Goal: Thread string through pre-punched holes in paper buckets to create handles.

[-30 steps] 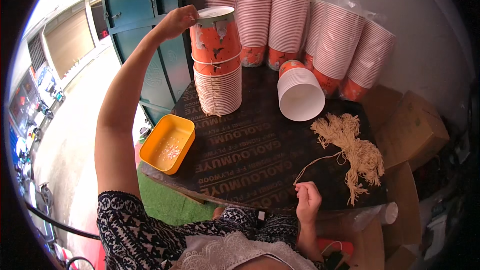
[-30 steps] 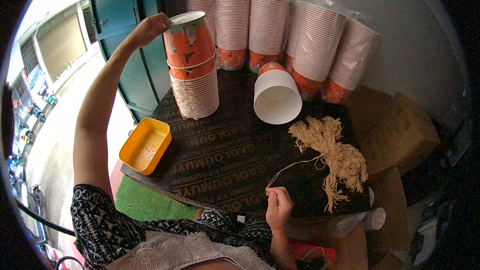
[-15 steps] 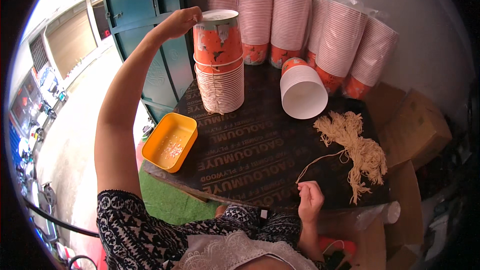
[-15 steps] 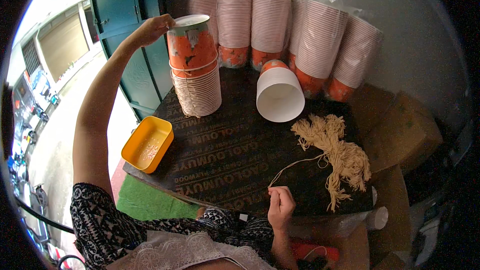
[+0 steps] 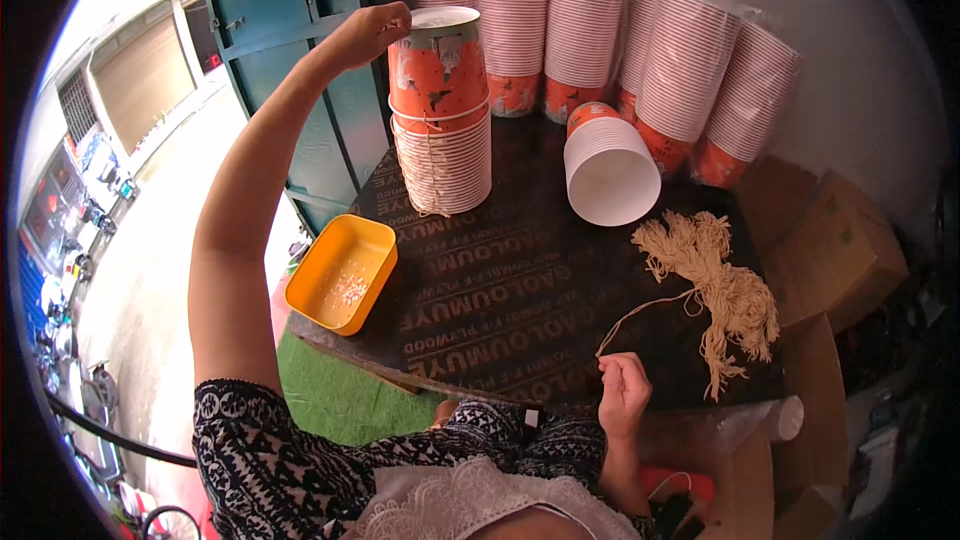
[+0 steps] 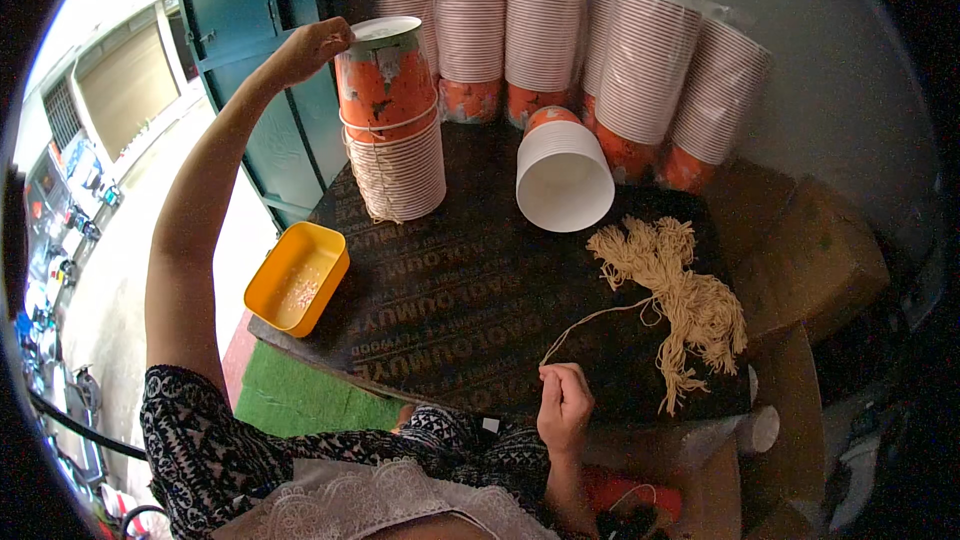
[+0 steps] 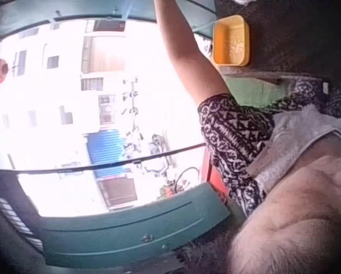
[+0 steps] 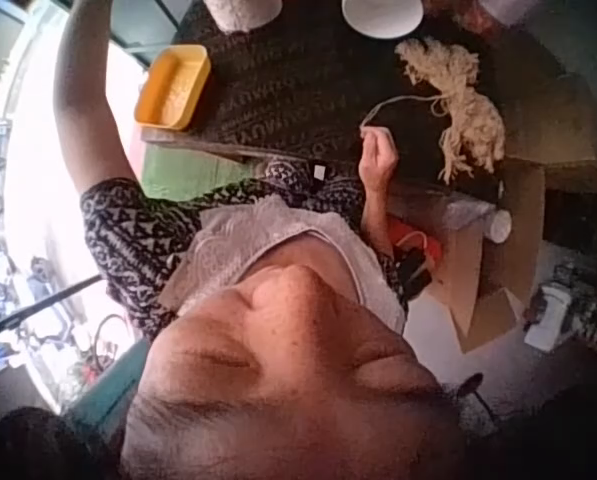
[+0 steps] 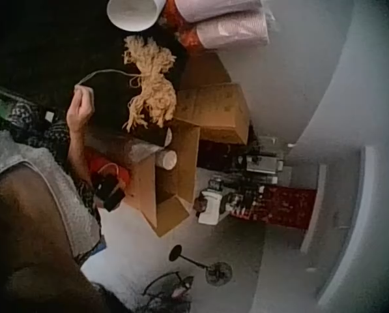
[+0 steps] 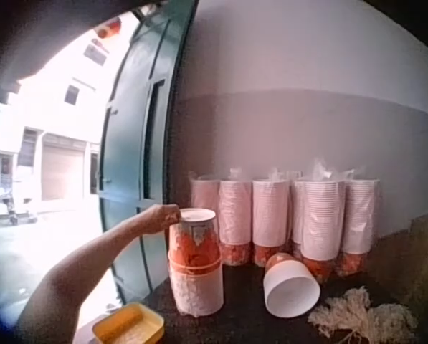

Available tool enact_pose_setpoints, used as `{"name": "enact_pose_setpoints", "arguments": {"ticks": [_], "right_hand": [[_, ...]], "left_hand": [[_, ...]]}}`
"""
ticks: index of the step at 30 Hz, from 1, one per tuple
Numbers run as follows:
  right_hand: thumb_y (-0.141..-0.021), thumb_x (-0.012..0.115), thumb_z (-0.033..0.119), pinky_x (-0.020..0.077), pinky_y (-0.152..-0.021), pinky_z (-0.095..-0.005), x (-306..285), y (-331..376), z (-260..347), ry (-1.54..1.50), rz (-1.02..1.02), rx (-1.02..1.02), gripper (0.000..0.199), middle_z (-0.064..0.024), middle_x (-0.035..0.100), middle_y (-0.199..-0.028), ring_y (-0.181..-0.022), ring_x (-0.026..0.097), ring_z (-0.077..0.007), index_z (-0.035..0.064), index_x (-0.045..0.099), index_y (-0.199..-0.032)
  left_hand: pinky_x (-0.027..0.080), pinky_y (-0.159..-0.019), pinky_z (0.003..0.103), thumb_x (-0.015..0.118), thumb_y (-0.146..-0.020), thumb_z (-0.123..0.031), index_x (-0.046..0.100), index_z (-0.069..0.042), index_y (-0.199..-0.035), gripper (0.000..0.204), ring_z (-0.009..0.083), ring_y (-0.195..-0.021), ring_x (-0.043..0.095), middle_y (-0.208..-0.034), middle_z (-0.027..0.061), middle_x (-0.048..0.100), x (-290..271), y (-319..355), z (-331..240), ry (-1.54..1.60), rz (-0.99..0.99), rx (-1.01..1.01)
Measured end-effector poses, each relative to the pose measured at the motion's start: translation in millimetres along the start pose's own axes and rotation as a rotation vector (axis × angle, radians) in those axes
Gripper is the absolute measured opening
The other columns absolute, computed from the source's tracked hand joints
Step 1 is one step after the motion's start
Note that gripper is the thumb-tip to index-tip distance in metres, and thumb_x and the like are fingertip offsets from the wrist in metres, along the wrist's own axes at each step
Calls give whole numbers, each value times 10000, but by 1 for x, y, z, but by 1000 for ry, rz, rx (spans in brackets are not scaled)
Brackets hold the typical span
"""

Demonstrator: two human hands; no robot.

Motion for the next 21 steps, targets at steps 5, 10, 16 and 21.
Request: {"name": "enact_pose_setpoints", "arguments": {"ticks": [5, 10, 16, 21], "right_hand": [[-990, 529, 85, 498, -647, -324, 0, 0, 3, -5, -1, -25, 157, -117, 623, -897, -751, 619, -212, -26, 636, -960], [-988, 530, 80, 494, -638, -322, 0, 0, 4, 7, 0, -28, 151, -121, 622, -898, -736, 615, -211, -26, 633, -958], [-976, 535, 63, 491, -640, -322, 0, -1, 6, 3, -13, -55, 138, -125, 627, -893, -734, 616, -219, -32, 631, -950], [-963, 541, 51, 489, -642, -321, -2, -2, 6, 6, -28, -60, 129, -128, 634, -889, -739, 621, -224, -34, 634, -937]], "left_hand": [[524, -794, 371, 597, -949, -132, 588, -22, -997, 121, 276, -904, 682, -932, 157, 688, 2, -3, -6, -19, 29, -61], [525, -777, 376, 601, -945, -136, 594, -16, -996, 130, 277, -890, 685, -918, 157, 691, -1, -6, -14, -30, 13, -32], [528, -780, 377, 609, -943, -148, 593, -13, -1007, 150, 286, -890, 686, -923, 163, 693, 0, -5, -7, -20, 7, -67], [531, -789, 377, 606, -951, -158, 586, -15, -1018, 159, 292, -913, 688, -935, 162, 695, 1, 0, -3, -34, 6, -87]]}}
Point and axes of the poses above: each hand's wrist, its own y-axis away from the middle knuckle, its own x-axis out of the palm, z = x × y, the point moved 10 cm from there along -y, towards the middle knuckle
